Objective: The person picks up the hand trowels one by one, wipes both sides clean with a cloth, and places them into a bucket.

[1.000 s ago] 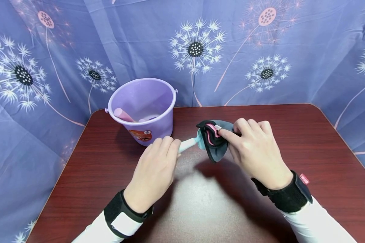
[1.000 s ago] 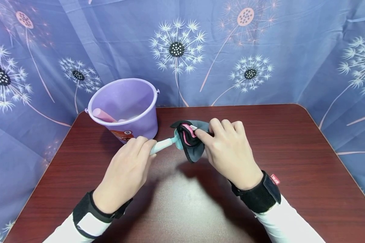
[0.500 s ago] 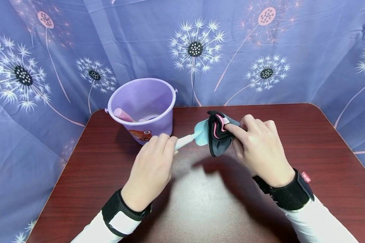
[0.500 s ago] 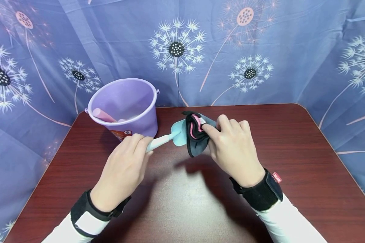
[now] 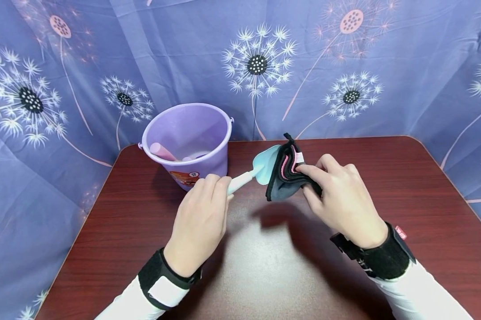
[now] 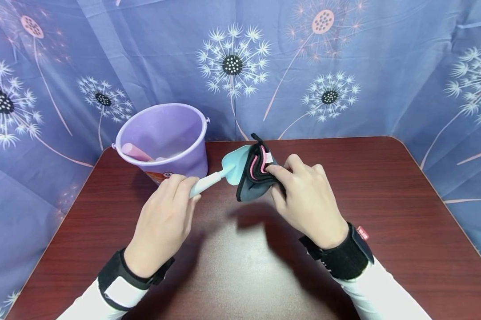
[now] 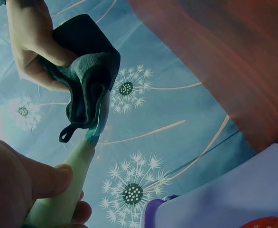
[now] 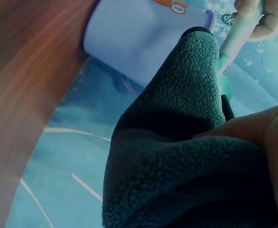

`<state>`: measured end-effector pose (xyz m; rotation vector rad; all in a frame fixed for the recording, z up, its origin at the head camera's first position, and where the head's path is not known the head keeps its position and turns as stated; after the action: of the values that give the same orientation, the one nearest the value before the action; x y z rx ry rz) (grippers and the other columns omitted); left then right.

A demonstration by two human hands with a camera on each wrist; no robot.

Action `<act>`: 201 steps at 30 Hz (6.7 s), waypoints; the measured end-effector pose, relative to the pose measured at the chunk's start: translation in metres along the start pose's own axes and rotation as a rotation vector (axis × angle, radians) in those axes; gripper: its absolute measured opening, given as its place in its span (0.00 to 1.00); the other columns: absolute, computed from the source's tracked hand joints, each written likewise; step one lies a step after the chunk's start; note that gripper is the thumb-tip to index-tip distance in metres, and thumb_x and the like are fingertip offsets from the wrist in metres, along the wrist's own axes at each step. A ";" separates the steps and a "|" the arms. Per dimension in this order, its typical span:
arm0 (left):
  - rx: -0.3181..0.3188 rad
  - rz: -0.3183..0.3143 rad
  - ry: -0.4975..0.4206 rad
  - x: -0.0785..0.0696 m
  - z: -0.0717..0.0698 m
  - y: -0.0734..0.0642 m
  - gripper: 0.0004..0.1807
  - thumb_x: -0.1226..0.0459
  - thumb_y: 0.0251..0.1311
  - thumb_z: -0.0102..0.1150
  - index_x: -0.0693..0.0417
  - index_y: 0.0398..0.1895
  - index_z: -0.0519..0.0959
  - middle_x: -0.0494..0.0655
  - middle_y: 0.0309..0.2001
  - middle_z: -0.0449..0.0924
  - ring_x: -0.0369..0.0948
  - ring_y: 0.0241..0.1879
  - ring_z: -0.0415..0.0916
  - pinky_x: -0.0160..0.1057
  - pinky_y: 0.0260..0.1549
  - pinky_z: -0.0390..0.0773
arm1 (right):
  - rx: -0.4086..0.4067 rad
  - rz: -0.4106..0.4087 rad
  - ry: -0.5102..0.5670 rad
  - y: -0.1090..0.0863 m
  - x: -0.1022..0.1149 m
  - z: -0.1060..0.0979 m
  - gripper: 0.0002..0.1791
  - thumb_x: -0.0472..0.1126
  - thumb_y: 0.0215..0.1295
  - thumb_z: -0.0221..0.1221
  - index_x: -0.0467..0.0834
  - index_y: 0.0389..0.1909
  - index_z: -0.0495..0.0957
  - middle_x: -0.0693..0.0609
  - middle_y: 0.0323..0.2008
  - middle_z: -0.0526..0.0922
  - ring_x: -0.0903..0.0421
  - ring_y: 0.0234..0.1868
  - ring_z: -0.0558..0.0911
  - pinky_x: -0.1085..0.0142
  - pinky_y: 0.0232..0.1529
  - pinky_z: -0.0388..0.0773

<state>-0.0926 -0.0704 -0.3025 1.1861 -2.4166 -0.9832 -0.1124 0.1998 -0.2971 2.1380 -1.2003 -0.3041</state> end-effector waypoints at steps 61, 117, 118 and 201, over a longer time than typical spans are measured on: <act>0.474 -0.453 -0.860 0.014 0.002 -0.003 0.15 0.52 0.79 0.39 0.44 0.40 0.76 0.42 0.27 0.71 0.39 0.21 0.61 0.37 0.22 0.63 | -0.336 -0.194 0.050 0.013 0.024 -0.011 0.19 0.34 0.62 0.50 0.47 0.45 0.87 0.44 0.31 0.72 0.44 0.28 0.69 0.45 0.30 0.57; 0.483 -0.509 -1.061 0.011 0.004 -0.002 0.17 0.54 0.79 0.39 0.51 0.35 0.74 0.50 0.25 0.68 0.42 0.20 0.62 0.35 0.20 0.62 | -0.158 -0.147 0.115 0.004 0.015 0.004 0.18 0.37 0.59 0.52 0.44 0.47 0.85 0.50 0.31 0.71 0.55 0.28 0.69 0.51 0.34 0.59; 0.485 -0.512 -1.061 0.011 0.004 -0.002 0.17 0.53 0.79 0.39 0.51 0.35 0.74 0.50 0.25 0.68 0.42 0.21 0.62 0.34 0.20 0.62 | -0.159 -0.158 0.109 0.005 0.015 0.004 0.18 0.37 0.60 0.52 0.44 0.46 0.85 0.51 0.30 0.70 0.54 0.28 0.69 0.51 0.34 0.59; 0.454 -0.618 -1.335 0.010 0.005 -0.003 0.20 0.56 0.80 0.36 0.64 0.36 0.69 0.55 0.27 0.62 0.38 0.19 0.53 0.32 0.20 0.56 | -0.074 -0.148 0.099 0.000 0.013 0.016 0.17 0.38 0.60 0.52 0.48 0.46 0.85 0.53 0.32 0.69 0.56 0.29 0.68 0.51 0.35 0.59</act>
<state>-0.0993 -0.0769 -0.3081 1.8970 -3.4511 -1.9402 -0.1129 0.1822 -0.3075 2.1552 -0.9629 -0.2985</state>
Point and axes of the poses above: each hand's wrist, its own y-axis towards the middle knuckle, its own z-axis out of the palm, x = y × z, the point moved 2 cm from there along y, towards the middle knuckle
